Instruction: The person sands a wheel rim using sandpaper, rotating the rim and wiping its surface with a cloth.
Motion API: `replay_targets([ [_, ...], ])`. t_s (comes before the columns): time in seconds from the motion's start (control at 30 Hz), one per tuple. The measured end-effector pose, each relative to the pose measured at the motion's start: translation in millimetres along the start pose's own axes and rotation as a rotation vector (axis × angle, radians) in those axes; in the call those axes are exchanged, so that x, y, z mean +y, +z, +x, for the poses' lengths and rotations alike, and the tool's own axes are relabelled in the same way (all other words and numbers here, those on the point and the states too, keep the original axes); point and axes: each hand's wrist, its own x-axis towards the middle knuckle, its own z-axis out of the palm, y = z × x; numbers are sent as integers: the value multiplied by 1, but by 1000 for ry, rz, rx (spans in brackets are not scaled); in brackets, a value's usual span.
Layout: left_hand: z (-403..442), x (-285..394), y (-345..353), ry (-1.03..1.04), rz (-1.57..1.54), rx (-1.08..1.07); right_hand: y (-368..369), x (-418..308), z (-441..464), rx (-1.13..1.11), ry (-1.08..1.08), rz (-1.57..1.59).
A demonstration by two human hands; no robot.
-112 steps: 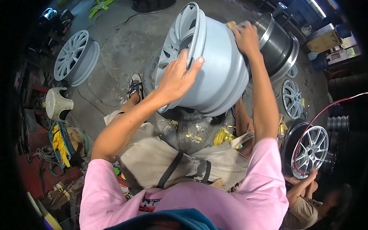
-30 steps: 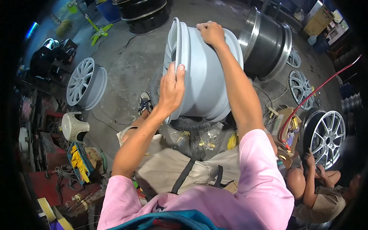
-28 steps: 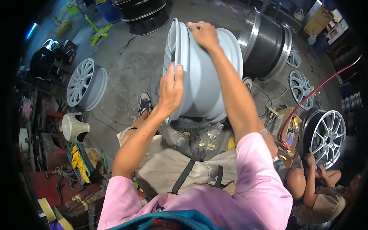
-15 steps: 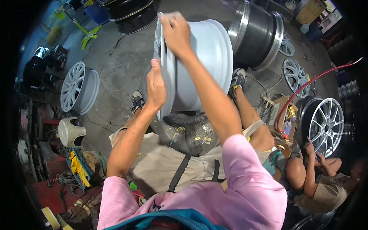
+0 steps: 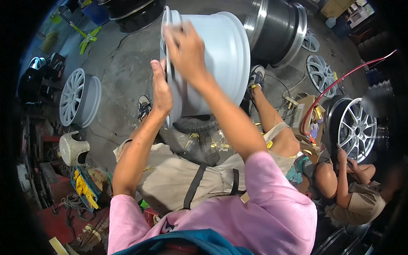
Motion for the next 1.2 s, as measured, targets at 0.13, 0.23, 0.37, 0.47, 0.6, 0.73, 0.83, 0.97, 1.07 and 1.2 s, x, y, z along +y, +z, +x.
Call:
replay_targets([
  [0.13, -1, 6, -1, -23, 132, -15, 50, 111, 114, -226, 175, -124],
  [0.23, 2, 8, 2, -13, 271, 7, 44, 131, 102, -355, 185, -109],
  [0.37, -2, 2, 2, 19, 243, 20, -11, 28, -29, 70, -64, 40],
  [0.47, -2, 3, -2, -65, 222, -46, -57, 11, -101, 24, -174, -71],
  [0.6, -3, 3, 5, -69, 266, -78, -89, 58, -67, 12, -154, -319],
  [0.73, -2, 9, 10, 9, 372, -20, -54, 132, 44, -237, 309, -446],
  [0.83, 2, 2, 5, -29, 385, -9, 2, 125, 49, -186, 263, -378],
  [0.97, -4, -3, -3, -32, 379, -43, -21, 40, -34, 52, -60, -276],
  [1.07, -7, 2, -1, -29, 333, -69, -68, 44, -117, 98, -250, -282],
  [1.2, -5, -2, 3, -76, 311, -79, -118, 72, -97, 4, -324, -573],
])
